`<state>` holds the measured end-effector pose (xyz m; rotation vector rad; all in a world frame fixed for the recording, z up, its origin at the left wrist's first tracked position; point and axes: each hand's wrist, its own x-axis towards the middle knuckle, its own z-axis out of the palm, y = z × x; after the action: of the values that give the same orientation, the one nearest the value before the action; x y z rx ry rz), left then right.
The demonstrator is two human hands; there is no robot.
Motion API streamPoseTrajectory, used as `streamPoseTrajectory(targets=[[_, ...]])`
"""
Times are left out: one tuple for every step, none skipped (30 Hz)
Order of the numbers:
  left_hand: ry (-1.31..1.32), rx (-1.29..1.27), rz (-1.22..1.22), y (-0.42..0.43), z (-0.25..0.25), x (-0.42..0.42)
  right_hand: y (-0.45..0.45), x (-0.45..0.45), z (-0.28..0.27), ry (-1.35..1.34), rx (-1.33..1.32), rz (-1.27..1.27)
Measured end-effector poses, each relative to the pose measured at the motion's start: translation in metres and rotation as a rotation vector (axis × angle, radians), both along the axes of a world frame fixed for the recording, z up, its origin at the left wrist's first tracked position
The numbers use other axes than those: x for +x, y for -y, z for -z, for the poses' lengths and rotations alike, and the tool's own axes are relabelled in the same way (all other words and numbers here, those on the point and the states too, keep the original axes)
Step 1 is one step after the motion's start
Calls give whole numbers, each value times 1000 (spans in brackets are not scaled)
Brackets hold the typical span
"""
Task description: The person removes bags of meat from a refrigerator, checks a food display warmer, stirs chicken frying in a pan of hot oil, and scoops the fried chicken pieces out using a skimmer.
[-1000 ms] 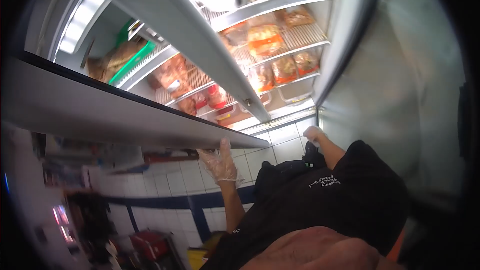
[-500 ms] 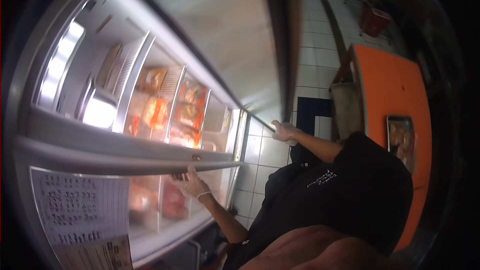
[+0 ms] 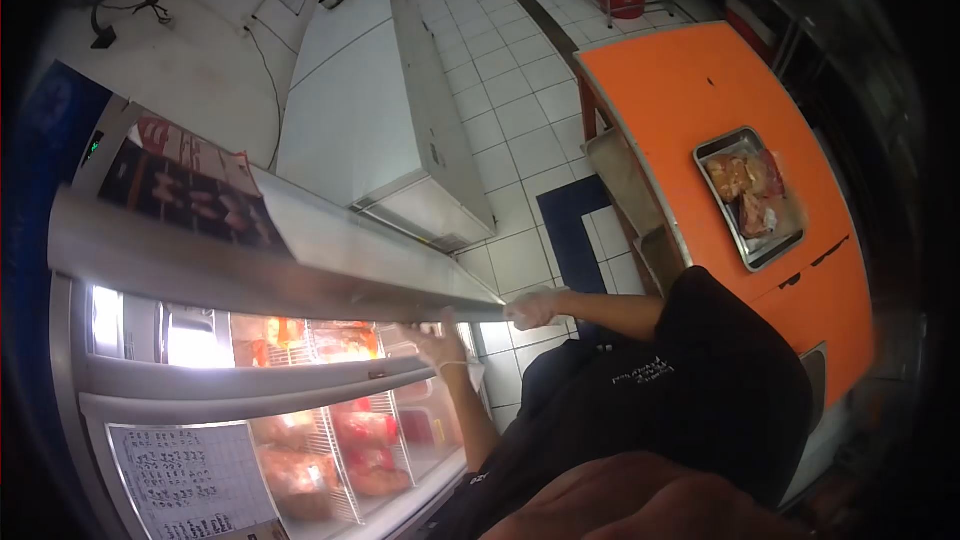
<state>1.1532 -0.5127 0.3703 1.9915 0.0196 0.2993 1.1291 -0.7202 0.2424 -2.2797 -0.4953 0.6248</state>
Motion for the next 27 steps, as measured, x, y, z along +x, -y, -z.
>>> streamPoseTrajectory(targets=[[-39, -5, -66, -7, -3, 2, 15, -17, 11, 107, 26, 14], [-84, -4, -135, -19, -7, -1, 31, -39, 21, 35, 22, 106], [-78, 29, -190, -23, -10, -4, 53, -60, 30, -36, 17, 204], [-93, 37, -166, -34, -18, -9, 67, -86, 31, -80, 2, 333], [-150, 113, -220, -45, -28, -13, 80, -115, 28, -122, -11, 489], [-195, 190, -247, -49, -30, -14, 96, -148, 43, -34, -1, 602], [-52, 195, -259, -72, 9, -10, 101, -181, 55, 51, 6, 732], [94, 185, -252, -95, 49, -2, 102, -212, 37, 41, 7, 846], [12, 179, -220, -102, 59, -10, 102, -250, -7, -145, 47, 931], [-72, 184, -187, -98, 68, -23, 93, -287, -8, -245, 92, 1026], [-289, 257, -57, -83, 65, -43, 83, -325, -9, -340, 136, 1128], [-497, 346, 64, -71, 62, -57, 68, -365, 14, -233, 211, 1207], [-497, 933, 374, -111, 183, -7, 44, -404, 34, -175, 241, 1287], [-513, 841, 551, -101, 201, -27, 18, -443, 50, -112, 271, 1363], [-543, 731, 724, -84, 203, -53, -15, -476, 58, -93, 157, 1532], [-499, 740, 977, -78, 197, -70, -57, -506, 66, -93, 44, 1685], [-427, 762, 1162, -67, 194, -88, -97, -535, 72, -109, 48, 1749], [-416, 780, 1226, -63, 205, -92, -133, -564, 75, -269, 10, 1938], [-477, 830, 1357, -56, 221, -93, -171, -592, 76, -439, -20, 2118], [-533, 882, 1490, -50, 241, -97, -216, -623, 91, -478, -199, 1925], [-520, 939, 1525, -47, 271, -96, -262, -659, 109, -520, -367, 1723], [-494, 952, 1591, -42, 274, -108, -315, -689, 114, -597, -381, 1754], [-450, 1116, 1636, -31, 272, -118, -364, -704, 120, -669, -386, 1786], [-395, 1270, 1674, -16, 268, -136, -413, -714, 105, -780, -321, 2020], [-361, 1258, 1740, -7, 263, -154, -462, -718, 94, -888, -232, 2243], [-325, 1267, 1782, 4, 261, -178, -511, -732, 109, -1009, -117, 2232], [-207, 1320, 1876, 17, 261, -206, -558, -741, 132, -1128, -75, 2179]])
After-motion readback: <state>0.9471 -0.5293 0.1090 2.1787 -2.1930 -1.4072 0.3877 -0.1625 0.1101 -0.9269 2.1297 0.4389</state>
